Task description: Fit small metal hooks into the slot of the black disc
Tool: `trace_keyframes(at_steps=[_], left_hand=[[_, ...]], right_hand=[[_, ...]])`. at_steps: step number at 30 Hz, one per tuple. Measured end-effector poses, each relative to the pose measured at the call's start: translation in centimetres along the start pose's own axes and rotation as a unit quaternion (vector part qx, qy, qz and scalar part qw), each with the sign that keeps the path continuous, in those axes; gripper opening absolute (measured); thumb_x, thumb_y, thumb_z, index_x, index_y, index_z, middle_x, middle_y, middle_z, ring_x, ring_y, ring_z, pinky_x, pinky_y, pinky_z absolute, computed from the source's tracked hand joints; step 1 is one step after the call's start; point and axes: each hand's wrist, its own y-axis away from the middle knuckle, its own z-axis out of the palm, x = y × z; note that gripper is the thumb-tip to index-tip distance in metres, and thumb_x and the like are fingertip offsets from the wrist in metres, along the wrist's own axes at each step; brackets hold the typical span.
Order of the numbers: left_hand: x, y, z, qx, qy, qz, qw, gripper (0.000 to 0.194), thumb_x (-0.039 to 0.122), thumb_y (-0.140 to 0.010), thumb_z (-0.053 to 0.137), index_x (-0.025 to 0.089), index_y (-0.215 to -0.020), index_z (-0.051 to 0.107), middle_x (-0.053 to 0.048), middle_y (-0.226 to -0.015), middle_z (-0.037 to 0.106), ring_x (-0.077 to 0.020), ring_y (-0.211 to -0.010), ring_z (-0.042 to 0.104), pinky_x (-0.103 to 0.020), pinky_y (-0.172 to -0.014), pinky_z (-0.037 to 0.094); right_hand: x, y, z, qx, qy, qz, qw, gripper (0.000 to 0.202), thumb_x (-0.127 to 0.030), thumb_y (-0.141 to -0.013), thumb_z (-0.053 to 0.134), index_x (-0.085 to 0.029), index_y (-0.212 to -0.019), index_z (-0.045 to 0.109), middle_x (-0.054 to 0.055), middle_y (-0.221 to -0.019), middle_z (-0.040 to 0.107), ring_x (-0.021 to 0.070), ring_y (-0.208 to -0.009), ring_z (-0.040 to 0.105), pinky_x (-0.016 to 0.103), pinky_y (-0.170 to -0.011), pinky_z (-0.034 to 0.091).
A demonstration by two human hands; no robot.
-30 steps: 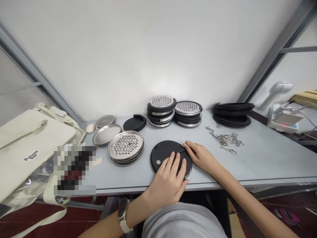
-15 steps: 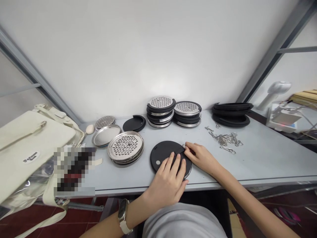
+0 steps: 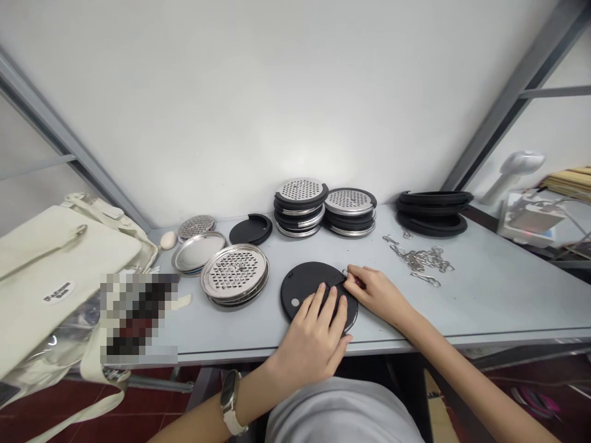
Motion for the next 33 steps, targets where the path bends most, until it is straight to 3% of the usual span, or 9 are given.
trace_keyframes(at_steps=[8, 13, 33], left_hand=[[0.01, -0.03, 0.24, 0.002, 0.003, -0.001, 1.000, 0.055, 0.038, -0.095, 0.032, 0.006, -0.140, 0.034, -0.018, -0.144, 0.037, -0.0348, -0.135, 0.027, -0.042, -0.104, 0.030], [0.05, 0.03, 0.44, 0.007, 0.003, -0.002, 1.000, 0.055, 0.037, -0.094, 0.033, 0.006, -0.139, 0.035, -0.018, -0.144, 0.037, -0.0348, -0.136, 0.027, -0.042, -0.105, 0.030], [0.21, 0.08, 0.32, 0.014, -0.019, -0.004, 1.000, 0.054, 0.040, -0.096, 0.032, 0.006, -0.138, 0.037, -0.017, -0.142, 0.039, -0.0343, -0.135, 0.028, -0.041, -0.105, 0.028]], right_hand=[[-0.14, 0.01, 0.07, -0.010, -0.004, -0.033, 0.999, 0.025, -0.026, -0.094, 0.031, -0.023, -0.071, 0.040, -0.001, -0.059, 0.050, 0.0161, -0.056, 0.049, 0.025, -0.057, 0.035], [-0.21, -0.04, 0.15, -0.005, -0.005, -0.018, 1.000, 0.028, -0.030, -0.096, 0.029, -0.023, -0.071, 0.041, 0.000, -0.059, 0.052, 0.0170, -0.056, 0.051, 0.026, -0.057, 0.036], [-0.18, -0.04, 0.00, -0.011, -0.028, 0.008, 1.000, 0.024, -0.027, -0.087, 0.039, -0.022, -0.064, 0.035, -0.004, -0.052, 0.042, 0.0122, -0.051, 0.041, 0.023, -0.054, 0.030]])
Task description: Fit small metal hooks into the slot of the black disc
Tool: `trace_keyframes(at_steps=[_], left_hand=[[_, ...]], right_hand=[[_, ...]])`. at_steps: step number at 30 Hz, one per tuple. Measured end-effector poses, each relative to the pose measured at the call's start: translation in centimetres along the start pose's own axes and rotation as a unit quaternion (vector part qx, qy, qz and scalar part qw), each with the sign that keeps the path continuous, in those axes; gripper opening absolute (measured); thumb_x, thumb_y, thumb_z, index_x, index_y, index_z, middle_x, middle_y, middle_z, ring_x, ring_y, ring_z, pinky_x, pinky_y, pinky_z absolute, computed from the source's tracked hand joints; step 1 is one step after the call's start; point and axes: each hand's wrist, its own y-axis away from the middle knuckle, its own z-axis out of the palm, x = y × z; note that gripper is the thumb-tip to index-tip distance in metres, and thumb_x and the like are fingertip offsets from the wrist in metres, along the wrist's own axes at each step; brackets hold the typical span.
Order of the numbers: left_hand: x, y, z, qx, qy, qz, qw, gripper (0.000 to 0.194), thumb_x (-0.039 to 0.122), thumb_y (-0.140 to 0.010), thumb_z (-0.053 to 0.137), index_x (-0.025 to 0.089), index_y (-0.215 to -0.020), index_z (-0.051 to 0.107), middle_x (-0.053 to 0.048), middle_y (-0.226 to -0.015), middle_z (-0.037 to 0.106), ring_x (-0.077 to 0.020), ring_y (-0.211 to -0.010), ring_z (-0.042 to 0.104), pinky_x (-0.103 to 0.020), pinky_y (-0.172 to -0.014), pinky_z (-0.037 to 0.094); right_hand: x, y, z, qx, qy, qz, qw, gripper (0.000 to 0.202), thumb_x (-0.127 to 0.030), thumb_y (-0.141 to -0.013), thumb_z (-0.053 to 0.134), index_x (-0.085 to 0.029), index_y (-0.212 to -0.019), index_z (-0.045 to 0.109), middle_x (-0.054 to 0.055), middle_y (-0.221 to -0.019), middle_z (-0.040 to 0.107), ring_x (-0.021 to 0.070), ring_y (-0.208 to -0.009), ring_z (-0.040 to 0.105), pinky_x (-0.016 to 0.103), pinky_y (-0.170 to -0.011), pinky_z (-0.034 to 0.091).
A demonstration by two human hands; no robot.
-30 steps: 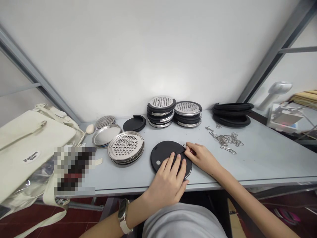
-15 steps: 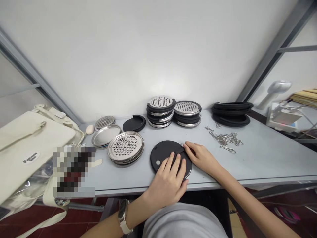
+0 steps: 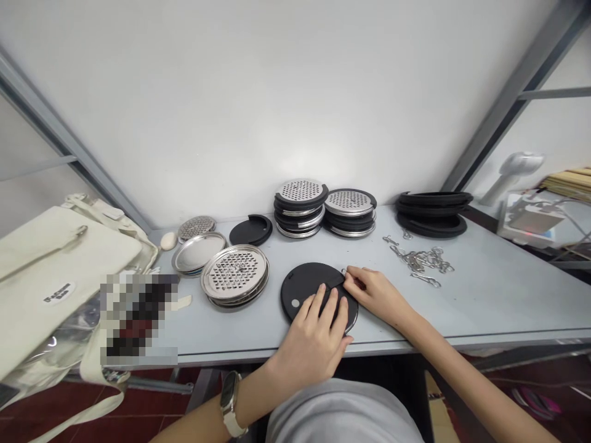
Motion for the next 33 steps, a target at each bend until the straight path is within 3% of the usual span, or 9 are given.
trace_keyframes(at_steps=[6, 13, 20, 33], left_hand=[[-0.01, -0.01, 0.02, -0.001, -0.006, 0.002, 1.000, 0.054, 0.040, -0.096, 0.032, 0.007, -0.138, 0.037, -0.017, -0.143, 0.039, -0.0340, -0.135, 0.028, -0.041, -0.104, 0.029], [-0.04, 0.01, 0.08, 0.001, 0.001, 0.001, 1.000, 0.054, 0.040, -0.096, 0.032, 0.007, -0.138, 0.037, -0.017, -0.142, 0.039, -0.0342, -0.135, 0.028, -0.041, -0.104, 0.029], [0.05, 0.01, -0.01, 0.003, 0.006, 0.001, 1.000, 0.054, 0.040, -0.096, 0.033, 0.006, -0.138, 0.037, -0.017, -0.142, 0.040, -0.0346, -0.135, 0.029, -0.041, -0.104, 0.029], [-0.05, -0.04, 0.00, 0.006, 0.005, 0.001, 1.000, 0.054, 0.040, -0.096, 0.032, 0.006, -0.138, 0.038, -0.017, -0.142, 0.040, -0.0345, -0.135, 0.028, -0.041, -0.104, 0.028]], right_hand=[[0.15, 0.28, 0.02, 0.003, 0.004, 0.006, 1.000, 0.023, -0.026, -0.085, 0.040, -0.022, -0.063, 0.035, -0.004, -0.052, 0.041, 0.0120, -0.050, 0.040, 0.022, -0.053, 0.029], [0.25, 0.00, 0.28, -0.004, 0.004, -0.008, 1.000, 0.024, -0.029, -0.092, 0.031, -0.022, -0.070, 0.037, -0.002, -0.057, 0.048, 0.0141, -0.052, 0.045, 0.024, -0.055, 0.031], [0.12, -0.10, 0.21, -0.006, 0.006, 0.001, 1.000, 0.028, -0.029, -0.091, 0.035, -0.022, -0.064, 0.031, -0.004, -0.052, 0.039, 0.0129, -0.049, 0.040, 0.024, -0.053, 0.029], [0.04, 0.01, 0.15, -0.007, 0.011, 0.001, 1.000, 0.028, -0.029, -0.091, 0.035, -0.022, -0.064, 0.029, -0.004, -0.052, 0.039, 0.0129, -0.050, 0.040, 0.024, -0.054, 0.028]])
